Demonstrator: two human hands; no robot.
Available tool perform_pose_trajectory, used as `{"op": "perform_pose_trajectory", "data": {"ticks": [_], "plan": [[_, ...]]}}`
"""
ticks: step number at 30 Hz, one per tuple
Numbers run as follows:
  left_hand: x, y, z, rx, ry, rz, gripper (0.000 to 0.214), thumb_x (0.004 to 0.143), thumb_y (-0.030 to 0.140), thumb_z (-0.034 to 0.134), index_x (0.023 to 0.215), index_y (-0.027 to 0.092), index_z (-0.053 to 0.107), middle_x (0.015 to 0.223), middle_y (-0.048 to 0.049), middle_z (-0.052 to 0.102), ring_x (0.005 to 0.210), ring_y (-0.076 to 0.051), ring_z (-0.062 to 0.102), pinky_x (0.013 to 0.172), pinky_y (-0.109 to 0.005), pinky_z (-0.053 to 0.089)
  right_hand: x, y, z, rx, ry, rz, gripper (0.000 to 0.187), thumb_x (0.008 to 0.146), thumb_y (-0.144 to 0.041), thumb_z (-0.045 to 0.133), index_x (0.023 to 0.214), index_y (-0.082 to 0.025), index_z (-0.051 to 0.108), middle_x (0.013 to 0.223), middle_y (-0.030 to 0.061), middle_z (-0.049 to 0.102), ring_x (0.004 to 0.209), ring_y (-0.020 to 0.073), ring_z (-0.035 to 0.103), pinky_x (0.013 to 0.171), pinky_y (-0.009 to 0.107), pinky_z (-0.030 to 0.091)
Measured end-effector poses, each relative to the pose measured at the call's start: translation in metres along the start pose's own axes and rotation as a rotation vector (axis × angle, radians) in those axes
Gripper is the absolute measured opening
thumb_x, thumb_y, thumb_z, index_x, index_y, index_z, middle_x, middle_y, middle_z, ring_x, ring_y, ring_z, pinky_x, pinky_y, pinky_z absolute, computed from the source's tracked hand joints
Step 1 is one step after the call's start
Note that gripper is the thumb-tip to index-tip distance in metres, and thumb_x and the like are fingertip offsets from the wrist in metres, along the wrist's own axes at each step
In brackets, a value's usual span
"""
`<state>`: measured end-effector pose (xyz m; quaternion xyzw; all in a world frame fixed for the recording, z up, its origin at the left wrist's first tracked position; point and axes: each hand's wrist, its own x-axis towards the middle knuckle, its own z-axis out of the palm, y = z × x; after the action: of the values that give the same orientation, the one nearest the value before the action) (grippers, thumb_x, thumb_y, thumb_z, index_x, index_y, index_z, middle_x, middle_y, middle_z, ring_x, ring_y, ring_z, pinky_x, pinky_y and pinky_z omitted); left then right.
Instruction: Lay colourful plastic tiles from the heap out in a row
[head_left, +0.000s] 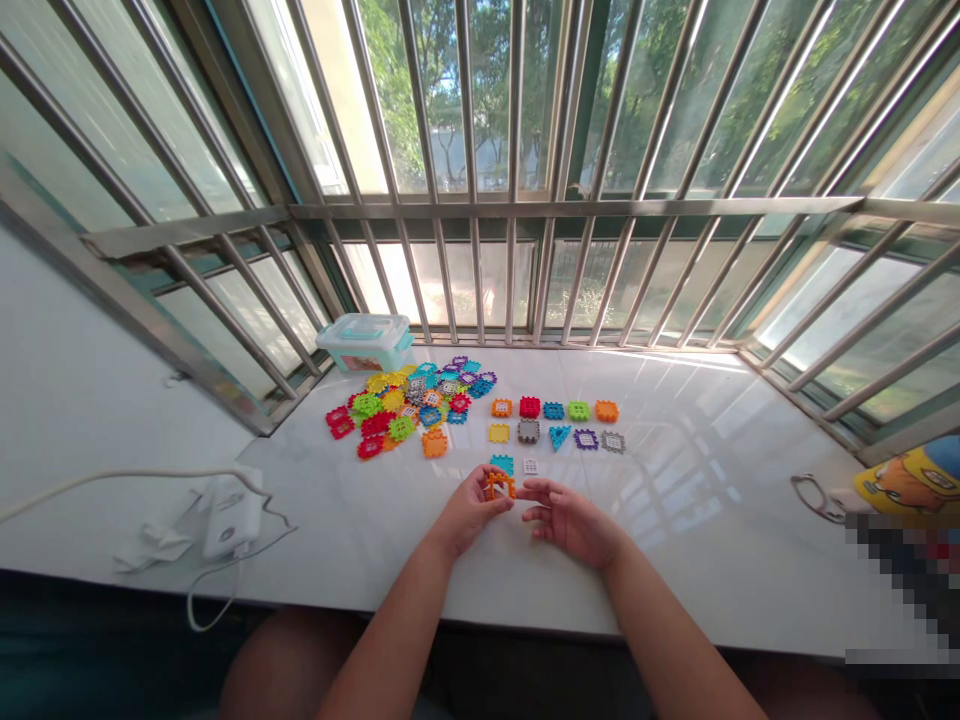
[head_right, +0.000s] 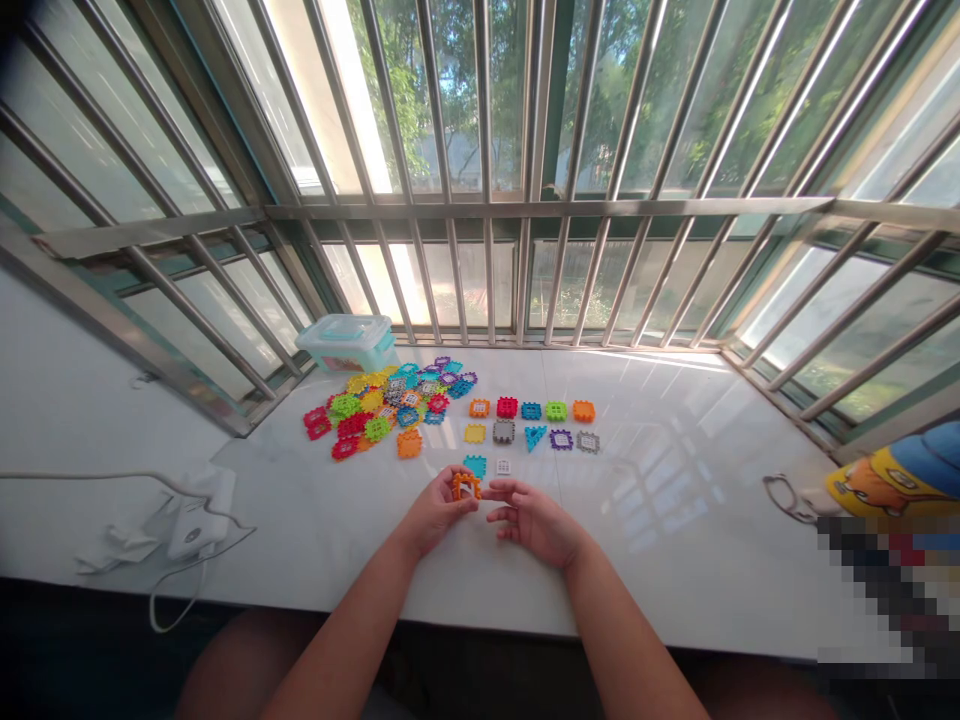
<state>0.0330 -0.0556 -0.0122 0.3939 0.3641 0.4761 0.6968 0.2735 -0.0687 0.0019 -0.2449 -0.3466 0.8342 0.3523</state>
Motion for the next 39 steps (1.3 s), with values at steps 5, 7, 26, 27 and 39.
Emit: {"op": "perform_pose_trajectory", "data": {"ticks": [5,7,26,27,39], "plan": [[-0.001,0.000,0.002,0.068,0.044,-0.023,0.049,0.063,0.030,0.099,0.097,0.019,0.065,0.089,0.0000,0.071,0.080,-0.013,0.065,0.079,-0.028,0.054,0.001,0.001,-0.001,-0.004,0.009,0.002,0.032,0.096,-0.039,0.074,0.125,-0.028,0.070,0.145,0.0095,0.065,0.110,0.0217,0.069,0.085,0.034,0.054],[-0.001,0.000,0.003,0.079,0.051,-0.032,0.046,0.064,0.032,0.099,0.093,0.018,0.066,0.085,0.0004,0.070,0.077,-0.013,0.065,0.079,-0.030,0.056,0.001,0.002,-0.003,-0.011,0.002,0.003,0.028,0.098,-0.038,0.072,0.122,-0.026,0.073,0.142,0.0101,0.067,0.112,0.0216,0.069,0.086,0.034,0.054],[-0.002,-0.010,0.001,0.197,0.027,0.100,0.057,0.073,0.038,0.094,0.121,0.020,0.069,0.113,-0.0082,0.078,0.101,-0.022,0.074,0.092,-0.035,0.057,0.003,0.002,-0.004,-0.015,-0.058,-0.044,0.043,0.097,-0.038,0.073,0.136,-0.022,0.072,0.141,0.0125,0.067,0.111,0.0200,0.066,0.088,0.032,0.056],[-0.002,-0.011,0.001,0.191,0.029,0.114,0.066,0.074,0.038,0.093,0.130,0.021,0.065,0.116,-0.0087,0.077,0.103,-0.022,0.074,0.093,-0.035,0.057,0.003,0.001,-0.004,-0.010,-0.050,-0.051,0.043,0.096,-0.038,0.073,0.136,-0.022,0.072,0.140,0.0121,0.067,0.110,0.0193,0.066,0.087,0.031,0.056],[0.003,-0.016,-0.003,0.410,0.056,0.177,0.070,0.084,0.044,0.084,0.145,0.025,0.057,0.104,-0.0040,0.074,0.088,-0.017,0.070,0.079,-0.029,0.056,0.004,0.001,-0.006,-0.002,-0.032,-0.054,0.048,0.093,-0.041,0.077,0.137,-0.023,0.071,0.141,0.0110,0.064,0.107,0.0169,0.065,0.087,0.029,0.055]]}}
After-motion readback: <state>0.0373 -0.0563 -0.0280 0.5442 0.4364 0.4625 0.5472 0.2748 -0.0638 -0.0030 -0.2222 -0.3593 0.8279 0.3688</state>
